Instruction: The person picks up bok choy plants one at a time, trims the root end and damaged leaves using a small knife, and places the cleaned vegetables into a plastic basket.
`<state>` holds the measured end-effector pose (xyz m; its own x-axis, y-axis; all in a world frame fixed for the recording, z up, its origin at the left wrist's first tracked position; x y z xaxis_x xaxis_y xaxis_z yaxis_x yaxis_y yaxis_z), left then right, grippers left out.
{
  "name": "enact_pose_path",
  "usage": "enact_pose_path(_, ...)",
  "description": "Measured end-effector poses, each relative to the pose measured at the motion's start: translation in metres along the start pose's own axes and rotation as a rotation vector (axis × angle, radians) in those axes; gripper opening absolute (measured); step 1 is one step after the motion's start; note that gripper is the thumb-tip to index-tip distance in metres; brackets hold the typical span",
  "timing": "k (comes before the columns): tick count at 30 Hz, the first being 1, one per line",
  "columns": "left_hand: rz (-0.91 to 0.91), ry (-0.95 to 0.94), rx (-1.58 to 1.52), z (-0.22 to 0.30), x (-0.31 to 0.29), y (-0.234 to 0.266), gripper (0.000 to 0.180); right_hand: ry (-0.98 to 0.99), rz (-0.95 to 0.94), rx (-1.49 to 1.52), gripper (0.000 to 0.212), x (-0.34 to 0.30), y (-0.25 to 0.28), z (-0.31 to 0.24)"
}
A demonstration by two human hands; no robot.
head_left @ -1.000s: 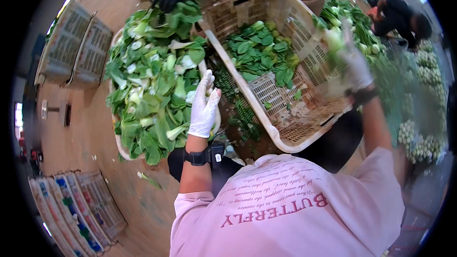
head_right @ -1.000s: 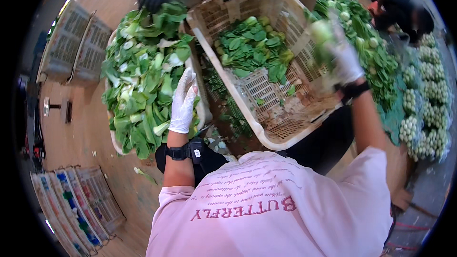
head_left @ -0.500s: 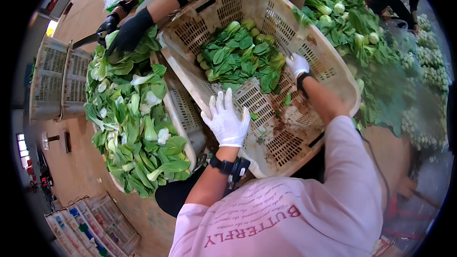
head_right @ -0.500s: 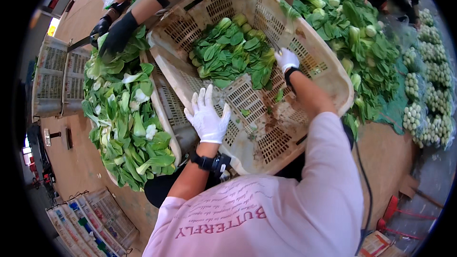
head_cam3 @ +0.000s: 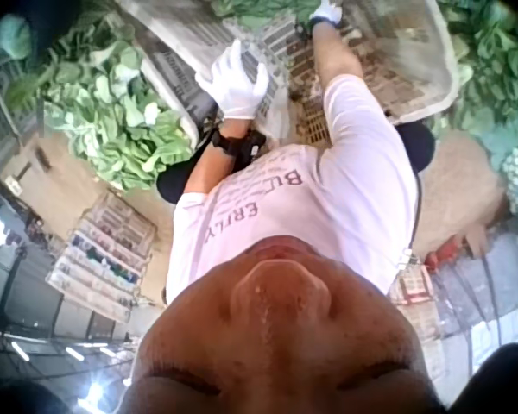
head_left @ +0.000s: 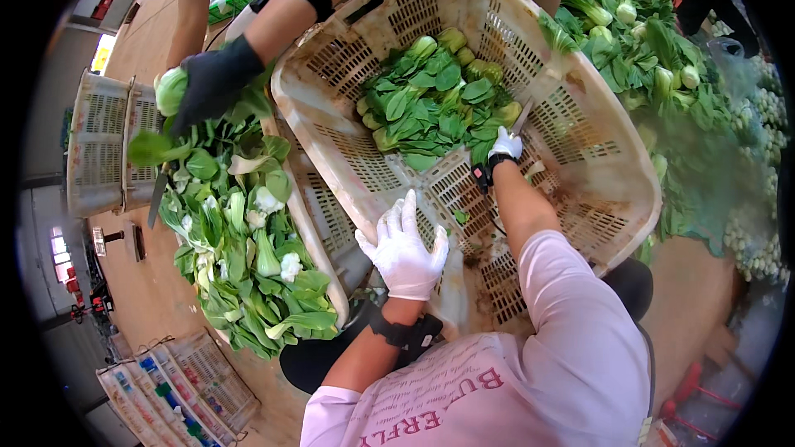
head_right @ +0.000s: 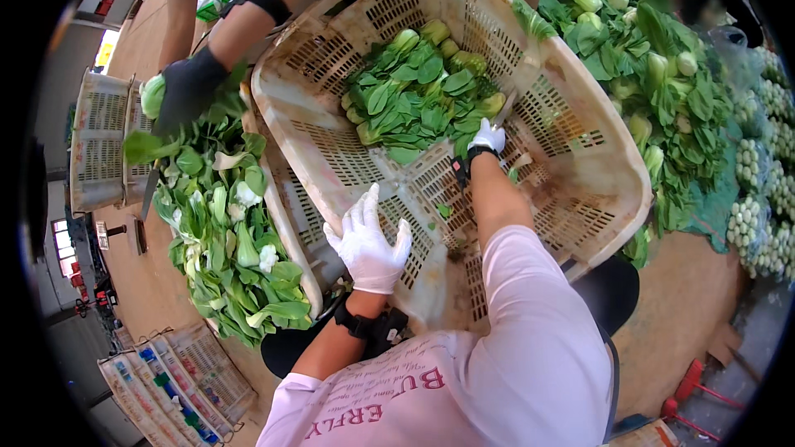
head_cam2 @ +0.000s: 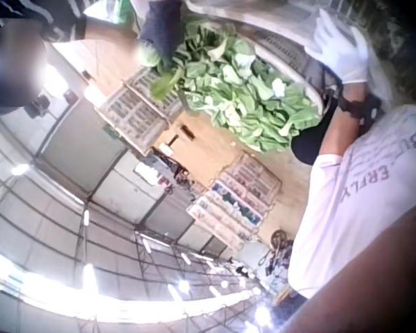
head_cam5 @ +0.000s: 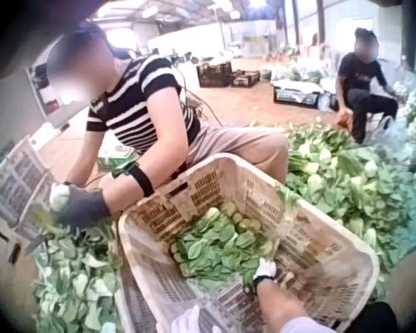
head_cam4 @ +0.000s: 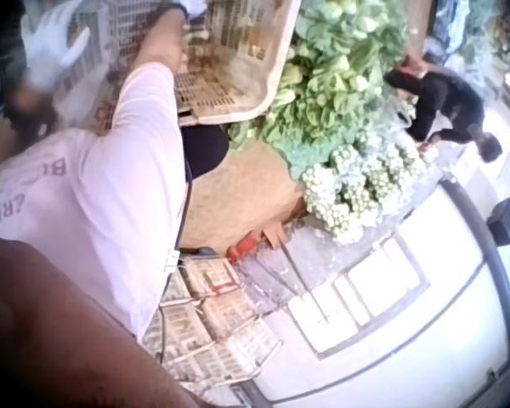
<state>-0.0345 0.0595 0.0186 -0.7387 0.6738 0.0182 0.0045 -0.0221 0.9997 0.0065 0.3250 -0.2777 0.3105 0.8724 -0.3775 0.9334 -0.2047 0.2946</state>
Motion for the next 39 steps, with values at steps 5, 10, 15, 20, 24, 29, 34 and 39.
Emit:
enact_pose_path(5, 0.016, -0.015, -0.018, 0.001, 0.003, -0.002, 0.072, 0.020, -0.037, 0.157, 0.028, -0.015, 0.058, -0.005)
enact_pose_path(10, 0.173, 0.055, -0.158, -0.010, -0.004, 0.001, 0.071, 0.340, -0.290, 0.481, 0.027, -0.096, 0.062, -0.119)
enact_pose_path(15, 0.499, -0.020, -0.661, -0.047, -0.006, 0.013, 0.074, 0.799, -0.690, 0.463, 0.028, -0.206, 0.094, -0.212)
enact_pose_path(20, 0.485, -0.168, -1.252, -0.119, -0.010, 0.122, 0.087, 0.839, -1.250, 0.506, 0.051, -0.339, 0.131, -0.237)
enact_pose_path(24, 0.387, 0.038, -1.243, -0.203, -0.041, 0.147, 0.075, 0.856, -1.749, 0.551, 0.051, -0.417, 0.129, -0.259)
enact_pose_path(29, 0.904, 0.260, -1.404, -0.268, -0.056, 0.100, 0.071, 0.930, -1.526, 0.125, 0.035, -0.456, 0.093, -0.280)
enact_pose_path(34, 1.081, 0.452, -0.861, -0.291, -0.069, 0.116, 0.078, 1.717, -1.444, 0.122, 0.027, -0.540, 0.093, -0.289)
enact_pose_path(39, 1.010, 0.376, -1.184, -0.300, -0.066, 0.115, 0.052, 2.144, -1.352, -0.158, 0.013, -0.575, 0.088, -0.284)
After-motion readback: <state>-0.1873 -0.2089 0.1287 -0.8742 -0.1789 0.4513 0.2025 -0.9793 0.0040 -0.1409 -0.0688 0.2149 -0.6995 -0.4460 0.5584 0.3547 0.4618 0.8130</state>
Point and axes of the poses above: each hand's wrist, its own x-axis towards the middle knuckle, its own y-axis out of the back of the hand, z = x × y, the point moved 2 cm from there along x, towards the middle knuckle, and after that the axes turned 13 degrees about x, right-handed, at the moved point
